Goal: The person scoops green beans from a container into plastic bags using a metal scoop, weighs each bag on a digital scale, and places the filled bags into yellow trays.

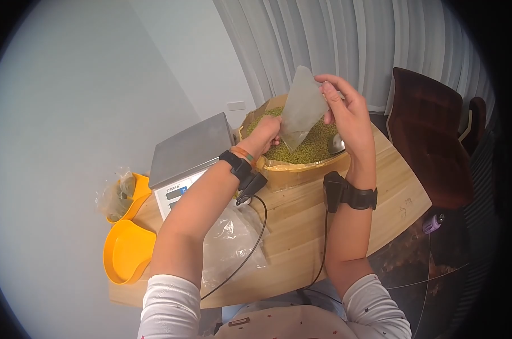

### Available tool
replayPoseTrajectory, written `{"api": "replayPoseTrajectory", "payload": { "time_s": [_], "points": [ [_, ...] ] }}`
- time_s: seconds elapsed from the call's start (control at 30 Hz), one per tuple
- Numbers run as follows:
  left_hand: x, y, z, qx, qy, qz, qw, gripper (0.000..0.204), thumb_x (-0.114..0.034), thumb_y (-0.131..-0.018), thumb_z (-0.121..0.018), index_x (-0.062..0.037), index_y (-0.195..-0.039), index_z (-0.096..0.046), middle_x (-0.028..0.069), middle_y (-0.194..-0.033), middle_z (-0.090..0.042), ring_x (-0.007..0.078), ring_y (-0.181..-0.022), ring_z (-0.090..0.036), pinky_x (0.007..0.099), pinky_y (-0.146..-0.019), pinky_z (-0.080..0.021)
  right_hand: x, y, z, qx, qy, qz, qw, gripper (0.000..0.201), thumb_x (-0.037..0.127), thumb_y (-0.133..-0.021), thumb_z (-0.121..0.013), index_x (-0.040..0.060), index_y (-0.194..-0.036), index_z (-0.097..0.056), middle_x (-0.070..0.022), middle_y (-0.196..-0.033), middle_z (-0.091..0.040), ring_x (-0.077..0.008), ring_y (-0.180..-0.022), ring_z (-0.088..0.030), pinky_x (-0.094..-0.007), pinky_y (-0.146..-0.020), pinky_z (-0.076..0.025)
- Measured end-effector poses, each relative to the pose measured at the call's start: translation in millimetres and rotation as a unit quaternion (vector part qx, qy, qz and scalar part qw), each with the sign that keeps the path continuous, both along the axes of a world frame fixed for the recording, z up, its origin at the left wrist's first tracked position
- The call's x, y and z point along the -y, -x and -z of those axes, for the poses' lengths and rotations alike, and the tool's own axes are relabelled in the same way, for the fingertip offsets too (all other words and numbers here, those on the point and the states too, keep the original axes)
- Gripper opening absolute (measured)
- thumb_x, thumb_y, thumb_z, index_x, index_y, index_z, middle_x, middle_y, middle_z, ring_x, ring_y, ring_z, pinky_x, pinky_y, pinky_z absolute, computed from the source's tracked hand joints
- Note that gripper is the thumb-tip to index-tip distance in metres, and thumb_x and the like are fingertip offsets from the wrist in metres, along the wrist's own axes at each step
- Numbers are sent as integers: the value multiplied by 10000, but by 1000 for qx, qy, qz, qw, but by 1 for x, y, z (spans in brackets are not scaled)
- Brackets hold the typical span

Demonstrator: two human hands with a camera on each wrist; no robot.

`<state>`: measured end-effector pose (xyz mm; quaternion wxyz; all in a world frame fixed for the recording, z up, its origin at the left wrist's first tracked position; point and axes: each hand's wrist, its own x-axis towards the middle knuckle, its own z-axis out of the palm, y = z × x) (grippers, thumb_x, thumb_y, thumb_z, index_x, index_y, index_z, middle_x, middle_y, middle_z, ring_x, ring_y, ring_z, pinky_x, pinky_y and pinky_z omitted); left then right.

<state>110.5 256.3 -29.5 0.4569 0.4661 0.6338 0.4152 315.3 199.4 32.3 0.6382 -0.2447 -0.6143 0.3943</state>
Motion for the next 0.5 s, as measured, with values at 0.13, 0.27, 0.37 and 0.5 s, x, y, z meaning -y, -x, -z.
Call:
{"api": "replayPoseTrajectory", "payload": {
  "time_s": [0.13,0.27,0.37,0.5],
  "points": [
    [-3,6,2,10,-5,2,1000,305,-256,-1066,-398,-3,-959,-531,33,-681,-440,135,-541,-405,300,-453,-375,2,-4,0,2,-4,-4,1000,317,251,-990,-642,-7,-1176,-649,-2,-801,-570,-50,-579,-479,-222,-542,-402],
    [-2,7,1,17,-33,4,999,285,-252,-1050,-417,3,-966,-512,48,-705,-448,140,-537,-402,308,-446,-370,2,-6,1,25,-30,4,999,251,77,-955,-617,4,-1193,-645,-36,-985,-580,-37,-603,-493,-215,-566,-419],
    [8,2,-8,25,-47,31,998,265,-240,-1055,-412,-30,-977,-554,5,-707,-463,99,-519,-373,270,-448,-334,5,-9,0,41,-30,20,999,284,0,-931,-588,5,-1209,-647,-40,-1064,-578,-24,-640,-485,-209,-580,-414],
    [19,-2,-17,83,-55,49,994,252,-236,-1045,-414,-28,-1003,-548,17,-747,-492,94,-520,-364,267,-453,-322,0,-11,3,42,-29,61,997,300,-24,-928,-562,12,-1209,-659,-34,-1068,-591,-15,-663,-471,-207,-578,-405]
  ]
}}
